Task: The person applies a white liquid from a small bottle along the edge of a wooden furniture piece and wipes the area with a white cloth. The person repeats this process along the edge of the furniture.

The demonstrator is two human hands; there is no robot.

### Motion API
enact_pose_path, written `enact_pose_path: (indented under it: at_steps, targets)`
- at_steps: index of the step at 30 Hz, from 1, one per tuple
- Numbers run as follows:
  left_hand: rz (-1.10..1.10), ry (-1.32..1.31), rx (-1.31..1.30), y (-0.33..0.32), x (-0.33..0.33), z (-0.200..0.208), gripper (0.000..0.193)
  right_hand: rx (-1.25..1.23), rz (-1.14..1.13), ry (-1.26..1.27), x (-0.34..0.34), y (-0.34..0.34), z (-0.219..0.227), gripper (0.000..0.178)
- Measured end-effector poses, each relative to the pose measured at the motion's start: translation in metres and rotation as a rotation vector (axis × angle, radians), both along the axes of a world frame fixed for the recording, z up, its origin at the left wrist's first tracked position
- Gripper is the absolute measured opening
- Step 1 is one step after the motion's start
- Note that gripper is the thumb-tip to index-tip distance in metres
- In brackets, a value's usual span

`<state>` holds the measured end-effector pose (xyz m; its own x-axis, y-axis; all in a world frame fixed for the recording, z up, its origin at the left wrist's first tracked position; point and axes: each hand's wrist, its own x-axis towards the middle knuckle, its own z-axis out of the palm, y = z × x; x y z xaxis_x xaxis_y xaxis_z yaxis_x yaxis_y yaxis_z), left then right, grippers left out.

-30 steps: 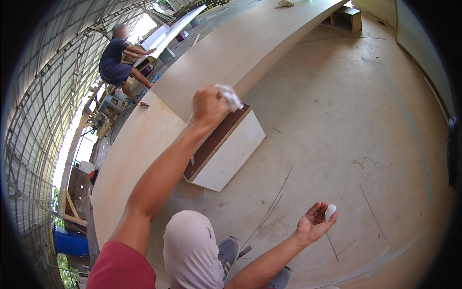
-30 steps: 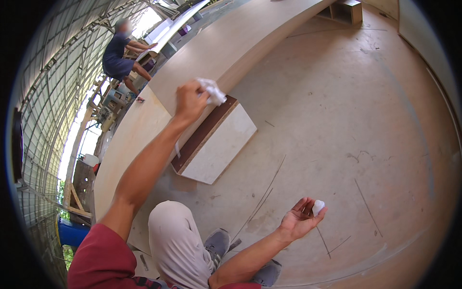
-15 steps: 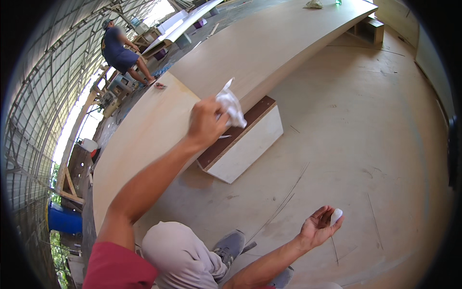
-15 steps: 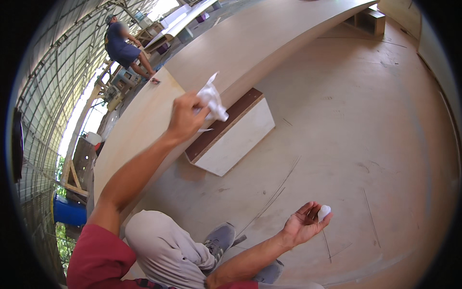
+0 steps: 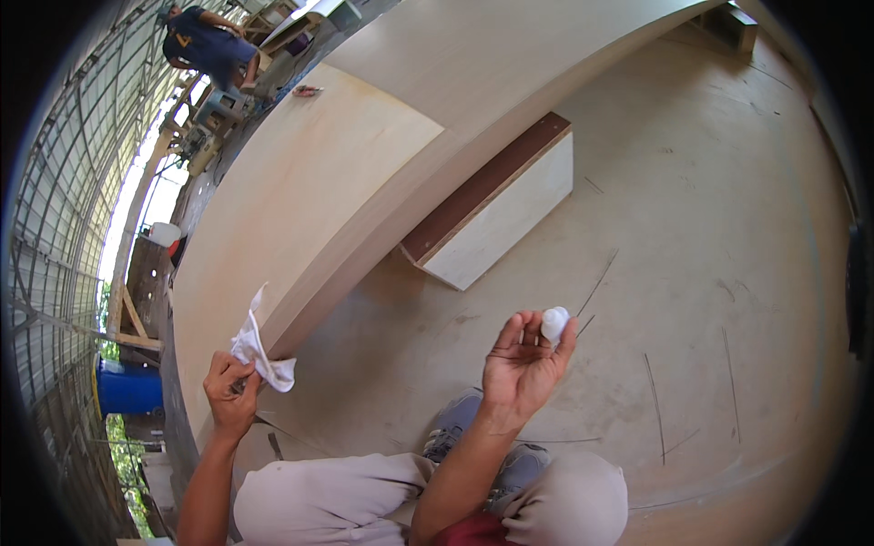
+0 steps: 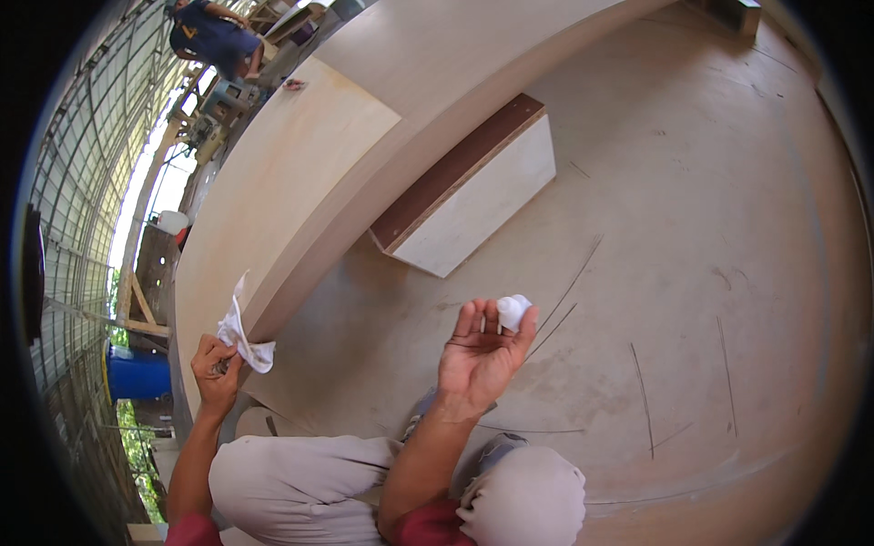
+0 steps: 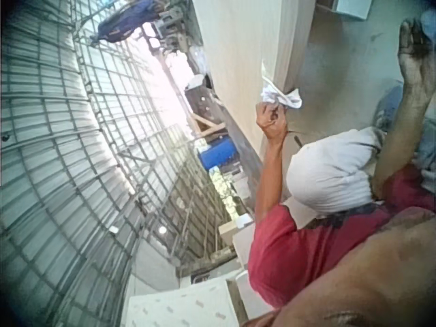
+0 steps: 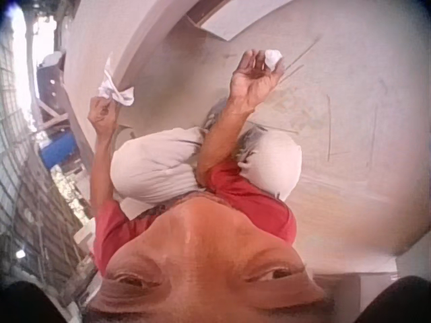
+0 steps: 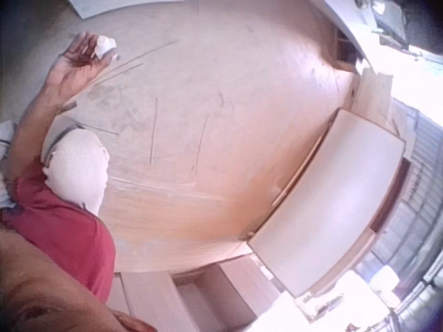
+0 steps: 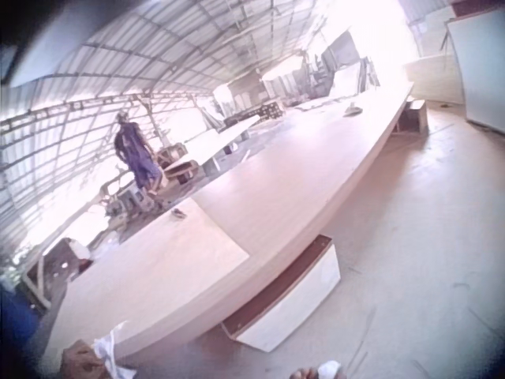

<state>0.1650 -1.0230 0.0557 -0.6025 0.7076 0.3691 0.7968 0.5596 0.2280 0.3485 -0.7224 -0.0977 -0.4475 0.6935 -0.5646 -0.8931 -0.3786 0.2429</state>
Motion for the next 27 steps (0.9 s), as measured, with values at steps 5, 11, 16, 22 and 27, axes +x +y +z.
enact_pose_path:
  at_steps: [5, 11, 16, 22, 27]
  targets:
    - [0.143, 0.029, -0.067, -0.109, -0.002, 0.005, 0.015, -0.014, 0.146, 0.036, -0.028, -0.023, -0.005, 0.027]
    - [0.108, 0.018, -0.302, -0.138, -0.002, 0.042, 0.017, -0.033, 0.146, 0.117, -0.039, -0.028, -0.014, 0.026]
    - [-0.172, 0.067, -0.128, 0.02, -0.014, 0.006, 0.017, 0.06, 0.117, 0.05, -0.026, -0.028, -0.016, 0.027]
    - [-0.532, 0.244, 0.229, 0.299, -0.022, -0.047, 0.01, 0.009, 0.122, 0.04, -0.021, -0.031, -0.036, 0.029]
    - [-0.265, 0.22, 0.181, 0.334, -0.022, -0.045, 0.011, 0.195, 0.109, 0.059, -0.01, -0.044, -0.038, 0.03]
